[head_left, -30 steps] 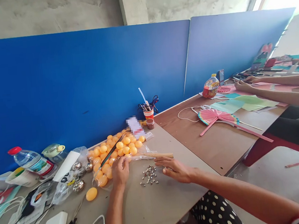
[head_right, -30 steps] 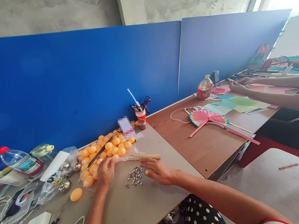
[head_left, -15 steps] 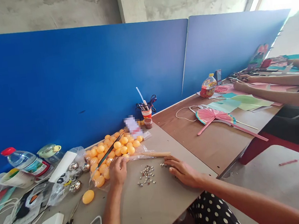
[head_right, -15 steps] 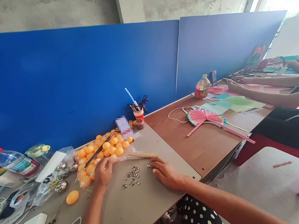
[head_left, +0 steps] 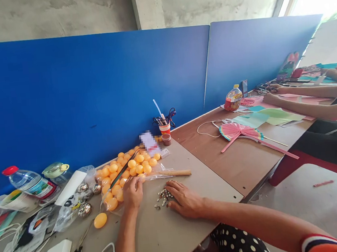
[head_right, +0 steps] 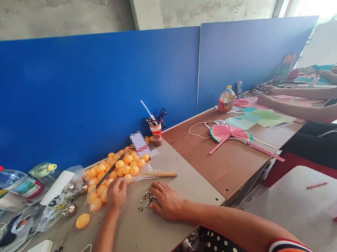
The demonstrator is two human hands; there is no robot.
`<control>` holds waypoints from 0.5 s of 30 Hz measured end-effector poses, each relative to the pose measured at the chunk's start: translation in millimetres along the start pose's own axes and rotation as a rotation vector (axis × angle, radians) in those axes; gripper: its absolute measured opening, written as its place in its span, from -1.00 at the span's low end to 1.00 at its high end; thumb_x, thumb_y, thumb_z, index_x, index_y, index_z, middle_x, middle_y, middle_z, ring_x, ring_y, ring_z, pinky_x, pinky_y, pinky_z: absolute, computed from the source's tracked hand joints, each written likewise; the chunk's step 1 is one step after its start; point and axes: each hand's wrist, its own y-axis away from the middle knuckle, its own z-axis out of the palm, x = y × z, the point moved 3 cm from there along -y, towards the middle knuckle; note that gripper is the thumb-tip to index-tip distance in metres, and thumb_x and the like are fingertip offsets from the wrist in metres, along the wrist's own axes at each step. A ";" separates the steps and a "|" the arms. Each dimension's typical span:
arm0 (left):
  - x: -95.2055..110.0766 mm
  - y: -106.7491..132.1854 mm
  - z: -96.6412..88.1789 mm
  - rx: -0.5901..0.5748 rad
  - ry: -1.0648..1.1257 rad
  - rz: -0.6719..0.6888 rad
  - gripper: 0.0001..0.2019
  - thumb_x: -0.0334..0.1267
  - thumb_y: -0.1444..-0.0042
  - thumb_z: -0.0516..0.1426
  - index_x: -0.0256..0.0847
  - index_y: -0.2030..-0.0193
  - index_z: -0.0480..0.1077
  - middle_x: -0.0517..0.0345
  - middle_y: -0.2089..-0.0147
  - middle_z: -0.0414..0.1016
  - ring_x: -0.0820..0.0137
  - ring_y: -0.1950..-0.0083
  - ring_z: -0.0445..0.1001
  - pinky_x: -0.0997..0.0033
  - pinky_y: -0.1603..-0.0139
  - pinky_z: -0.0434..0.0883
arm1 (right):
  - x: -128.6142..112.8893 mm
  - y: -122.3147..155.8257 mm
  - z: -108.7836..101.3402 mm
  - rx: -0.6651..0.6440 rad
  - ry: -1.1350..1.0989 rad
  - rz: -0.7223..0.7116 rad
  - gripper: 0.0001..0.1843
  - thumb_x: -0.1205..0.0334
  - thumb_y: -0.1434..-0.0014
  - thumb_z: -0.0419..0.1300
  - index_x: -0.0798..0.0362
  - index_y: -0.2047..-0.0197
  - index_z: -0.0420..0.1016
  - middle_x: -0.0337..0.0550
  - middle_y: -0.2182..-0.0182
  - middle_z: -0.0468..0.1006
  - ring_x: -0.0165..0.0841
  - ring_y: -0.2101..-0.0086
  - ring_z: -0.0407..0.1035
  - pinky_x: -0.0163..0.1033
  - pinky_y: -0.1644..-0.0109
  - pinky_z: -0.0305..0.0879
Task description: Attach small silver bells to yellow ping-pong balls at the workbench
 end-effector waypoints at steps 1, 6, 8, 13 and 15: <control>0.7 -0.2 -0.4 -0.001 0.000 0.002 -0.76 -0.24 -0.21 -0.01 -0.15 0.40 0.43 0.02 0.36 0.58 0.25 0.28 0.52 0.29 0.21 0.43 | -5.5 -3.7 3.4 0.002 -0.009 -0.014 -0.49 0.12 -0.23 0.11 0.14 -0.20 0.29 0.16 -0.18 0.31 -0.08 -0.19 0.18 0.05 -0.30 0.11; 2.2 0.1 -1.0 -0.008 0.001 0.006 -0.76 -0.24 -0.21 0.00 -0.15 0.40 0.44 0.03 0.38 0.58 0.26 0.31 0.51 0.31 0.22 0.43 | -22.4 -14.4 18.4 -0.011 -0.076 -0.078 -0.44 0.14 -0.19 0.15 0.15 -0.22 0.24 0.19 -0.19 0.29 -0.07 -0.19 0.19 0.05 -0.27 0.15; 1.6 0.6 -0.3 -0.008 0.001 0.000 -0.77 -0.25 -0.21 0.00 -0.15 0.39 0.43 0.03 0.37 0.58 0.26 0.30 0.52 0.31 0.23 0.43 | -24.4 -16.1 19.0 -0.027 -0.139 -0.134 -0.40 0.14 -0.18 0.16 0.16 -0.25 0.20 0.23 -0.22 0.25 -0.08 -0.21 0.17 0.03 -0.26 0.17; 0.2 1.4 1.4 -0.016 0.003 -0.013 -0.79 -0.28 -0.20 0.00 -0.15 0.38 0.43 0.02 0.35 0.57 0.24 0.28 0.51 0.29 0.22 0.42 | -13.0 -28.3 6.1 0.015 -0.252 -0.141 -0.47 0.10 -0.24 0.12 0.18 -0.20 0.27 0.26 -0.21 0.28 -0.10 -0.23 0.17 0.05 -0.24 0.19; 0.5 1.3 1.2 -0.019 0.006 -0.013 -0.79 -0.28 -0.20 0.00 -0.15 0.38 0.43 0.03 0.35 0.57 0.24 0.28 0.51 0.28 0.21 0.42 | -6.0 -35.1 4.1 -0.026 -0.260 -0.104 -0.57 0.11 -0.26 0.09 0.18 -0.12 0.37 0.22 -0.13 0.37 -0.14 -0.16 0.28 0.00 -0.22 0.24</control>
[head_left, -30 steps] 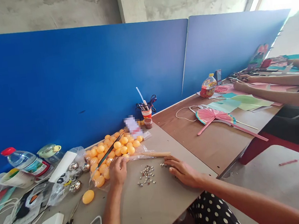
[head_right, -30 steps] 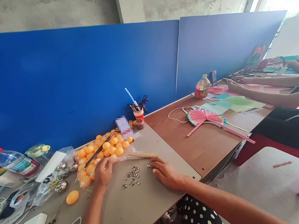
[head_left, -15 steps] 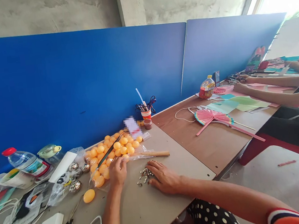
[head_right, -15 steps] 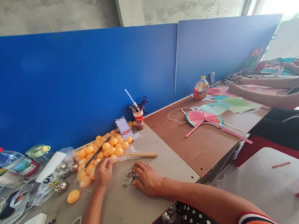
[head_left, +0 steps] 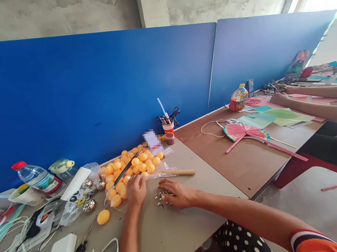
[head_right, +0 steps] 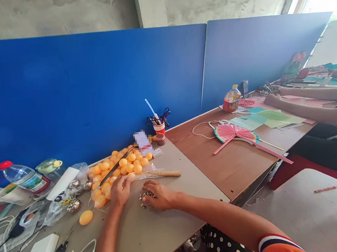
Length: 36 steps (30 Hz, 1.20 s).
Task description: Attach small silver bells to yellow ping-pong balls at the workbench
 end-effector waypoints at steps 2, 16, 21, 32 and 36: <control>0.9 -0.2 -0.6 -0.005 0.006 0.006 -0.80 -0.28 -0.20 0.01 -0.15 0.38 0.43 0.03 0.36 0.57 0.24 0.28 0.51 0.28 0.20 0.42 | 4.4 -4.8 -0.8 -0.018 0.011 0.022 -0.59 0.13 -0.24 0.11 0.18 -0.08 0.41 0.19 -0.10 0.41 -0.16 -0.13 0.31 -0.04 -0.21 0.25; 13.6 2.6 -12.7 -0.023 0.024 0.044 -0.85 -0.29 -0.17 0.03 -0.17 0.30 0.43 0.07 0.32 0.55 0.28 0.21 0.50 0.23 0.11 0.46 | 9.3 -37.5 12.6 -0.181 -0.428 -0.055 -0.59 -0.06 -0.17 0.13 0.11 0.12 0.50 -0.08 0.23 0.56 -0.28 0.25 0.41 -0.19 0.13 0.36; 15.0 3.9 -25.9 0.069 0.020 0.032 -0.82 -0.26 -0.22 0.02 -0.20 0.17 0.43 0.03 0.19 0.54 0.30 0.10 0.50 0.24 0.02 0.46 | 27.7 -39.3 -2.7 -0.090 -0.625 -0.001 -0.46 -0.21 -0.14 0.11 0.10 0.09 0.51 0.01 0.13 0.54 -0.15 0.11 0.40 -0.07 0.00 0.32; -10.3 -5.5 -76.5 0.319 -0.151 -0.122 -0.80 -0.23 -0.21 0.01 -0.23 0.22 0.43 -0.06 0.17 0.47 0.21 0.06 0.45 0.10 -0.06 0.40 | 25.4 -41.7 -6.4 -0.134 -0.504 -0.083 -0.60 -0.05 -0.16 0.14 0.08 0.10 0.52 -0.06 0.16 0.55 -0.21 0.15 0.41 -0.11 0.03 0.33; -30.7 19.9 -107.3 0.215 -0.419 -0.280 -0.68 -0.12 -0.12 0.01 -0.25 0.13 0.43 -0.19 0.01 0.43 0.05 -0.11 0.38 -0.04 -0.18 0.31 | 22.8 -42.6 -6.0 -0.141 -0.426 -0.124 -0.68 0.05 -0.18 0.11 0.09 0.15 0.53 -0.09 0.22 0.56 -0.27 0.22 0.40 -0.18 0.09 0.33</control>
